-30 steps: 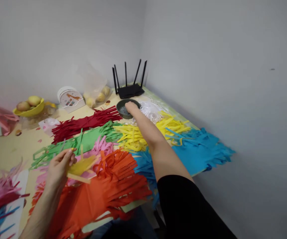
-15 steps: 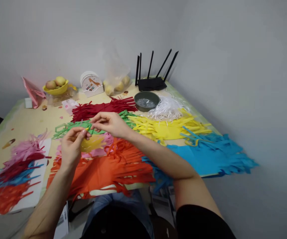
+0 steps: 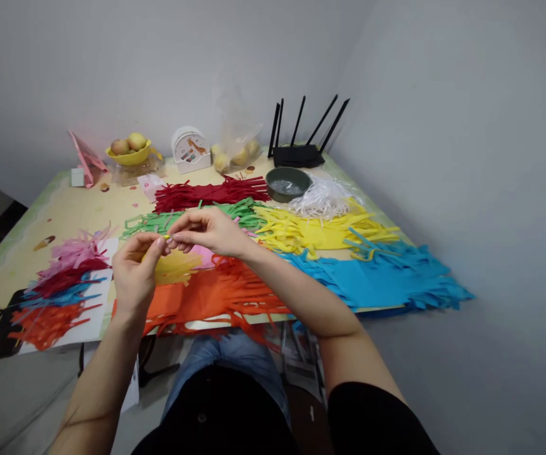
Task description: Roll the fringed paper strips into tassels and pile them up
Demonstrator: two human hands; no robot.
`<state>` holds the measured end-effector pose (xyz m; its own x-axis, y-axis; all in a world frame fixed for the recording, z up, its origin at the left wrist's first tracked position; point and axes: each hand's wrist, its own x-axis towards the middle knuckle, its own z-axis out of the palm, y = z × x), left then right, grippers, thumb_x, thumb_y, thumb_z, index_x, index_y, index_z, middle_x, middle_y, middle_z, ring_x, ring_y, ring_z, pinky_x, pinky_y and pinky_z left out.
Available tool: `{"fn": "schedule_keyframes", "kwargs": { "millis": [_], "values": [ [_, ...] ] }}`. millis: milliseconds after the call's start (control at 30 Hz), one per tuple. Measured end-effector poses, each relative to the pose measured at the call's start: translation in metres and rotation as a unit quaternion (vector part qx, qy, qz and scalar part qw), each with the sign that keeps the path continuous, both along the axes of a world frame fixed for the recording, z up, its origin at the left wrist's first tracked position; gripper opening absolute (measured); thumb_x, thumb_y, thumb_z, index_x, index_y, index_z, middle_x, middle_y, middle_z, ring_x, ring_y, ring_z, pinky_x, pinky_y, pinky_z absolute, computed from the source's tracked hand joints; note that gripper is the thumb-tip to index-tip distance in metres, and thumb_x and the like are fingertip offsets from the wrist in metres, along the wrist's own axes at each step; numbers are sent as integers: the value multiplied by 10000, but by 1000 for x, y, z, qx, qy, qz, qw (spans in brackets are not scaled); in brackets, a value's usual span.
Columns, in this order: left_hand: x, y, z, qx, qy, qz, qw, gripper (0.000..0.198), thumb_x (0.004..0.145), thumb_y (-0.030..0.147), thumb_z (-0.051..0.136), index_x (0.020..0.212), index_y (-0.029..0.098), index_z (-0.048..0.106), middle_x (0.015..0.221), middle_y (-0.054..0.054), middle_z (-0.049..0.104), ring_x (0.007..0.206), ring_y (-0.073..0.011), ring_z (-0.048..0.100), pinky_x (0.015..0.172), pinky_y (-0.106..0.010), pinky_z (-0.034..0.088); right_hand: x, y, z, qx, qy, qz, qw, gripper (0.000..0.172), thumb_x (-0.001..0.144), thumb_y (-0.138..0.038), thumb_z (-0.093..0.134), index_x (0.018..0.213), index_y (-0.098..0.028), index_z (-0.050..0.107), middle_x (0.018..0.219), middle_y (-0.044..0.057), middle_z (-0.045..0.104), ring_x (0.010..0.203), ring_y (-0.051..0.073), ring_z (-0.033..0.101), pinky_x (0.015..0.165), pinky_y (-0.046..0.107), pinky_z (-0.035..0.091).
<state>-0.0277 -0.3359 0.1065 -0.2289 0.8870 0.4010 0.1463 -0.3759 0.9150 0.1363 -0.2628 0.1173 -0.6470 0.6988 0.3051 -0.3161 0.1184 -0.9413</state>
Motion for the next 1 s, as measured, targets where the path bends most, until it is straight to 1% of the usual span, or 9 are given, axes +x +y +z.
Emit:
{"fn": "schedule_keyframes", "kwargs": {
  "millis": [133,267,533,567,633,733,833,900,1000],
  "values": [
    [-4,-10,1,4,12,5,1000,145,834,304,708,809,165,674,716,-12,682,669,-119,646,667,-229,518,-4,-11,3,-10,-5,3,1000,262,766,-330,806,879,-113,712,777,45,767,690,118,718,666,236,600],
    [-4,-16,-2,61,92,61,992,107,859,264,676,815,167,669,741,-11,689,689,-116,645,673,-227,504,-9,-20,3,-10,-5,-21,1000,288,764,-362,802,876,-116,703,758,37,758,673,113,707,653,231,590],
    [-4,-18,-20,188,299,170,920,48,887,217,637,864,182,661,804,-33,696,781,-158,628,751,-294,479,-17,-26,-10,-24,-3,-44,999,360,749,-433,796,875,-116,681,703,13,722,600,94,666,607,223,575],
    [-3,-18,-21,191,299,174,919,44,882,216,642,861,181,662,802,-34,697,782,-159,628,758,-296,476,-18,-27,-12,-24,-4,-55,998,371,747,-448,794,871,-119,677,695,9,715,596,91,659,602,220,572],
    [-2,-17,-22,162,247,158,942,61,880,234,646,856,179,661,791,-29,695,763,-152,631,747,-287,479,-20,-30,-16,-26,-4,-71,997,392,743,-477,790,864,-126,664,672,0,699,580,86,641,578,212,562],
    [2,-16,-21,65,80,89,991,108,877,273,657,843,170,650,767,-19,685,717,-130,640,708,-254,496,-25,-37,-20,-28,1,-96,995,390,753,-486,778,869,-134,654,652,-12,678,552,79,618,527,193,543],
    [5,-17,-22,23,-26,56,998,158,861,309,690,819,164,645,756,-18,683,710,-124,651,709,-241,509,-27,-42,-22,1,-7,-151,989,347,787,-455,754,898,-139,664,690,-3,685,569,80,626,536,194,554],
    [6,-18,-23,28,-35,62,997,174,857,330,701,824,165,660,768,-22,697,725,-130,664,720,-246,518,-27,-43,-21,13,-18,-164,986,348,795,-463,741,906,-142,666,688,-1,680,574,86,626,534,202,559],
    [4,-21,-23,37,-5,50,998,154,854,324,707,855,170,699,809,-37,728,774,-147,689,758,-265,532,-24,-42,-19,2,-24,-129,991,391,770,-500,748,891,-140,657,622,-17,643,542,92,603,494,206,542]
  ]
}}
